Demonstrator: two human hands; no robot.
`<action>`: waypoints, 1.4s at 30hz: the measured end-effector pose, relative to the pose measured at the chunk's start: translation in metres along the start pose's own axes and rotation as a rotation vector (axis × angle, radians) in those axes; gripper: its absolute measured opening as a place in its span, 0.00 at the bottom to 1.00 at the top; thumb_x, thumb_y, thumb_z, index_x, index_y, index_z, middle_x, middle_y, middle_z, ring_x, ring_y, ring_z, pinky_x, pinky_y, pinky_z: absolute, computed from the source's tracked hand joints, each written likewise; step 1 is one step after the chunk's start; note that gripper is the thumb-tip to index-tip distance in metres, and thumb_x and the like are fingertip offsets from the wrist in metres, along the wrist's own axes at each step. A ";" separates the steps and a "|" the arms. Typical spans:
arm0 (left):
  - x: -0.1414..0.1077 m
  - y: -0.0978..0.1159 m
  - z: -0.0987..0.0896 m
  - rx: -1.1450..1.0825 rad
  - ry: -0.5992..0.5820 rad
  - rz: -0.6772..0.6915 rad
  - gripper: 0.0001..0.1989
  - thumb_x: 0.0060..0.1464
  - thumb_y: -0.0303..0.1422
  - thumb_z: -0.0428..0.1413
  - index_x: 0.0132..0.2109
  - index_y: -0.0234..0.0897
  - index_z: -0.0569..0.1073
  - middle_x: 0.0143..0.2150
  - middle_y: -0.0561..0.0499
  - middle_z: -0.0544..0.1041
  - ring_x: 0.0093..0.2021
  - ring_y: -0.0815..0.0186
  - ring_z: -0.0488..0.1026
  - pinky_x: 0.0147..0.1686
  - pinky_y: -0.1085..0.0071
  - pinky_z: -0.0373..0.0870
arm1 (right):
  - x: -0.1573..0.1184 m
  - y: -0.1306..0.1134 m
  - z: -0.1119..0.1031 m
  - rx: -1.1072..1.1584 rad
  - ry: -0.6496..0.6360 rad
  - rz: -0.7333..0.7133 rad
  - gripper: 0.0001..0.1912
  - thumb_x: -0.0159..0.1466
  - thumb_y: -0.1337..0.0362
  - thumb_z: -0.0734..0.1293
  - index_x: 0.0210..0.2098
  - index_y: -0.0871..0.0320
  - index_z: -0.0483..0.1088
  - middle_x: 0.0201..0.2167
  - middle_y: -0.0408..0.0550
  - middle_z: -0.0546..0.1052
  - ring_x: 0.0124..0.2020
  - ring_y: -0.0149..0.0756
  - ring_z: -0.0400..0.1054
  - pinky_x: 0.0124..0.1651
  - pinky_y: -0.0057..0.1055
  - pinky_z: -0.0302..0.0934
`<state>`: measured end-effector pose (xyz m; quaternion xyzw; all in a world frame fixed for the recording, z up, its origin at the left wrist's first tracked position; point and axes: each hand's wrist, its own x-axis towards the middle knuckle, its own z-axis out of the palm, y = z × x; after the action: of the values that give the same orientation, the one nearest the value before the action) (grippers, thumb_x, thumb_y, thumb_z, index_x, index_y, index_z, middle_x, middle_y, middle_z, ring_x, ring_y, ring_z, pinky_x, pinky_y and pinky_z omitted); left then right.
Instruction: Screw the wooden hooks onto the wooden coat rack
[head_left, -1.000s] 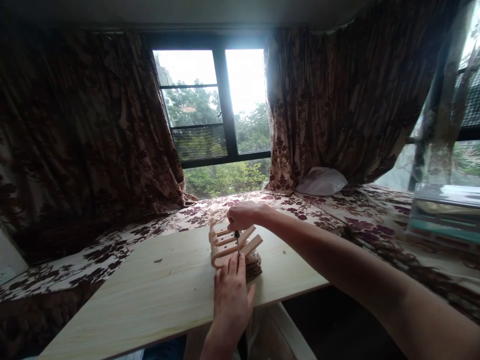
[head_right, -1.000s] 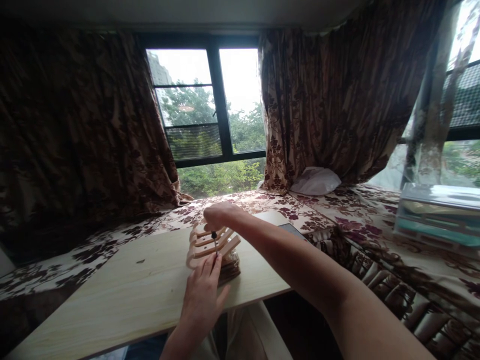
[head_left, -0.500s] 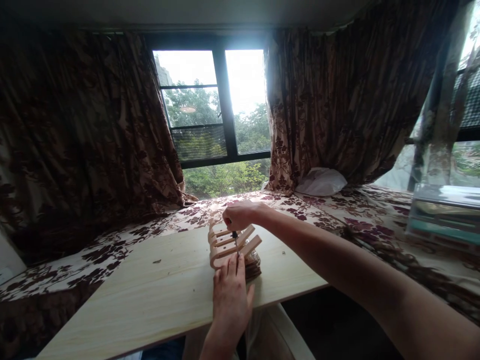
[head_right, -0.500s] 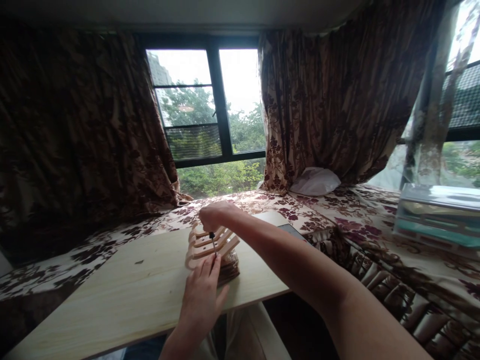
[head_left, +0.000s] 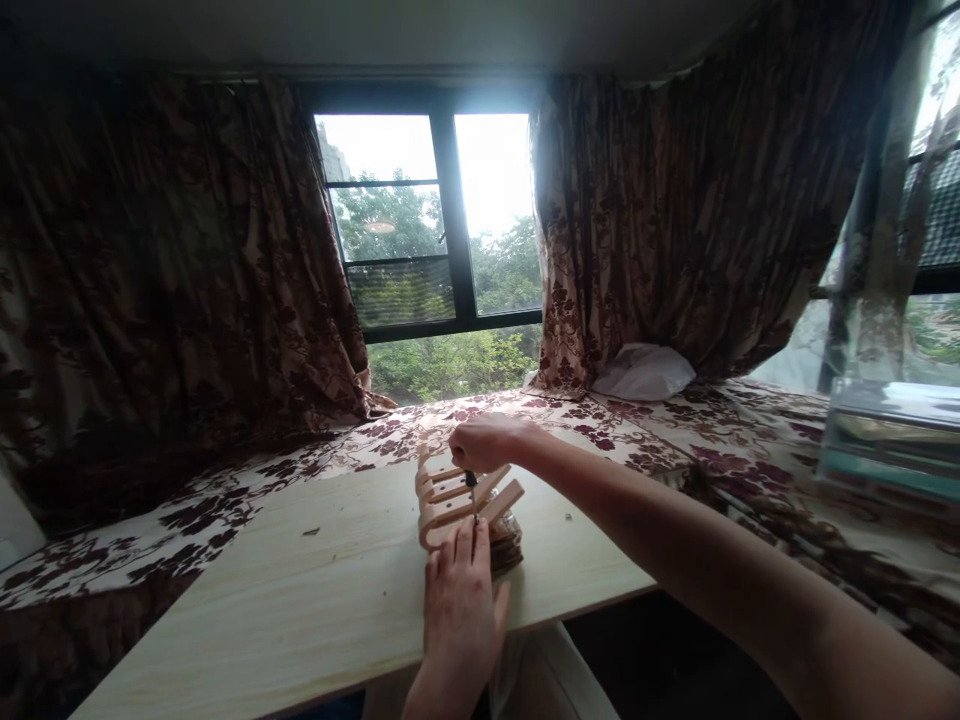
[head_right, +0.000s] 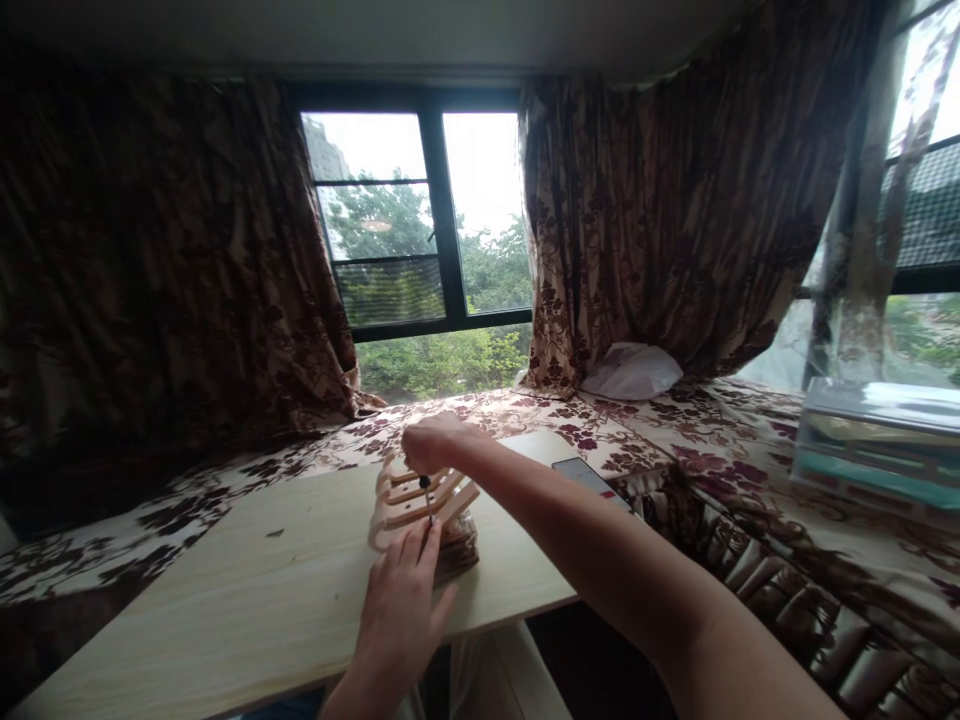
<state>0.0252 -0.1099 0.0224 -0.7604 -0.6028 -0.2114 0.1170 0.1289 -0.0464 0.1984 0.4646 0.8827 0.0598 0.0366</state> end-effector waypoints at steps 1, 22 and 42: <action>0.000 0.000 0.000 -0.002 0.001 0.001 0.30 0.51 0.33 0.52 0.62 0.34 0.61 0.63 0.44 0.63 0.62 0.55 0.57 0.60 0.58 0.55 | 0.000 -0.001 0.001 -0.006 0.009 0.013 0.14 0.66 0.59 0.62 0.47 0.61 0.68 0.44 0.50 0.73 0.40 0.36 0.69 0.41 0.39 0.66; -0.001 0.001 -0.001 -0.005 0.019 0.004 0.30 0.51 0.33 0.52 0.62 0.34 0.61 0.62 0.44 0.63 0.61 0.56 0.58 0.59 0.59 0.55 | 0.005 -0.003 0.002 -0.016 0.005 -0.020 0.14 0.66 0.58 0.62 0.46 0.60 0.68 0.43 0.49 0.73 0.39 0.35 0.70 0.41 0.38 0.66; -0.002 0.001 -0.001 -0.023 0.025 0.002 0.29 0.52 0.32 0.52 0.62 0.34 0.61 0.62 0.44 0.64 0.61 0.56 0.58 0.59 0.59 0.55 | 0.003 -0.008 0.003 -0.058 0.013 0.020 0.14 0.66 0.58 0.62 0.47 0.61 0.68 0.43 0.50 0.73 0.40 0.36 0.70 0.41 0.38 0.66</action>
<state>0.0251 -0.1121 0.0228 -0.7597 -0.5981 -0.2275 0.1159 0.1208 -0.0480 0.1944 0.4717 0.8761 0.0890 0.0436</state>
